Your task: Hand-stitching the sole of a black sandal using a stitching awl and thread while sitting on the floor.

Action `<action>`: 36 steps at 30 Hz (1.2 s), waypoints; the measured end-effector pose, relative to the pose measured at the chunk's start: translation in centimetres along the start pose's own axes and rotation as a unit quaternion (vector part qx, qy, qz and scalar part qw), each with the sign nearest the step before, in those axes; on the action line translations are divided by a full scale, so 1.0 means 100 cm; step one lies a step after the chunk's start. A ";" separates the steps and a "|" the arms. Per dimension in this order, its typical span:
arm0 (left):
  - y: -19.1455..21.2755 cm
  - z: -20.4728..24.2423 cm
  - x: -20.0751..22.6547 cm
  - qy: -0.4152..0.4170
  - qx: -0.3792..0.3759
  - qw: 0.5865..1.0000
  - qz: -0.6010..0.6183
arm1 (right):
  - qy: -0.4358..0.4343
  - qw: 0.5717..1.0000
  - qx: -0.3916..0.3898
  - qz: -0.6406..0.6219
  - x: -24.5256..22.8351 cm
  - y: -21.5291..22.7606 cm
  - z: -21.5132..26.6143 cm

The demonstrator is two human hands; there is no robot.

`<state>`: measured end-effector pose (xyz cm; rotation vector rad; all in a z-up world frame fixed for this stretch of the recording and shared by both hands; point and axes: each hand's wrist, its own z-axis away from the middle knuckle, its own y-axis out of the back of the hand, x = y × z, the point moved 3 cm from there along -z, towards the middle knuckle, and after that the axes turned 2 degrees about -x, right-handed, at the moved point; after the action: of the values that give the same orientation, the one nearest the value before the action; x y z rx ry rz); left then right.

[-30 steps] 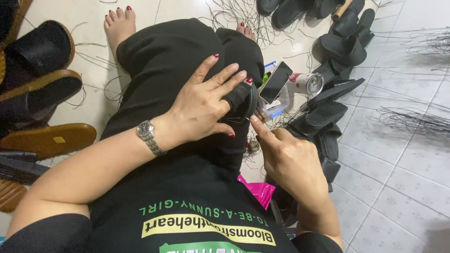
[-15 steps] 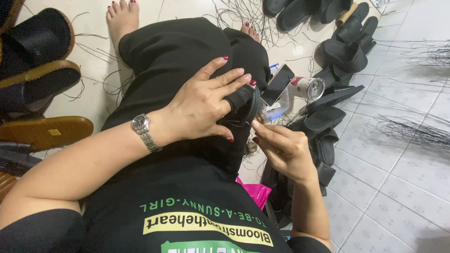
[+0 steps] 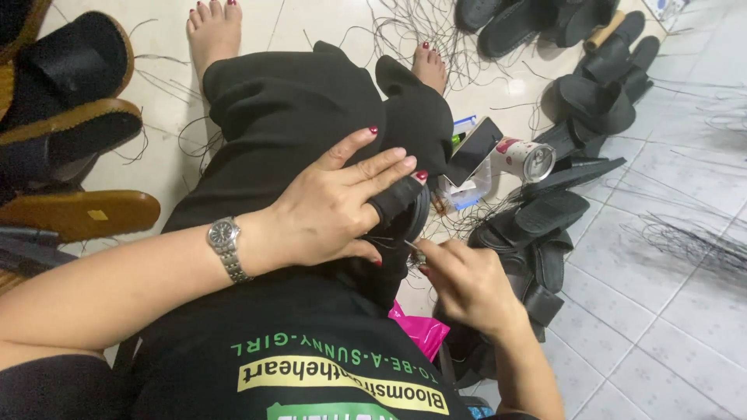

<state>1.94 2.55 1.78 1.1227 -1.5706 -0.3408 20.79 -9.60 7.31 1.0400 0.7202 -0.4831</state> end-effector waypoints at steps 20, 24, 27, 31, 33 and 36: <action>0.001 0.001 -0.008 -0.011 0.019 1.000 -0.003 | -0.003 0.930 0.005 0.367 -0.058 -0.005 -0.021; 0.001 0.009 -0.003 -0.037 0.028 0.999 -0.028 | -0.011 0.915 0.029 0.401 -0.060 -0.013 -0.015; 0.001 0.029 0.013 -0.025 0.041 0.997 -0.059 | 0.013 0.930 0.092 0.356 -0.060 -0.022 -0.001; -0.013 0.068 0.034 0.030 0.145 0.988 -0.040 | 0.024 0.931 0.138 0.337 -0.043 -0.048 0.017; -0.016 0.078 0.046 0.011 0.212 0.974 -0.084 | 0.041 0.915 0.153 0.371 -0.042 -0.058 0.021; -0.002 0.074 0.047 0.015 0.186 0.977 -0.098 | 0.023 0.900 0.175 0.398 -0.046 -0.058 0.016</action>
<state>-4.16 -3.79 2.00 1.5715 -1.5386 -0.1598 14.29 -13.39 7.70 1.5763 0.1939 0.1378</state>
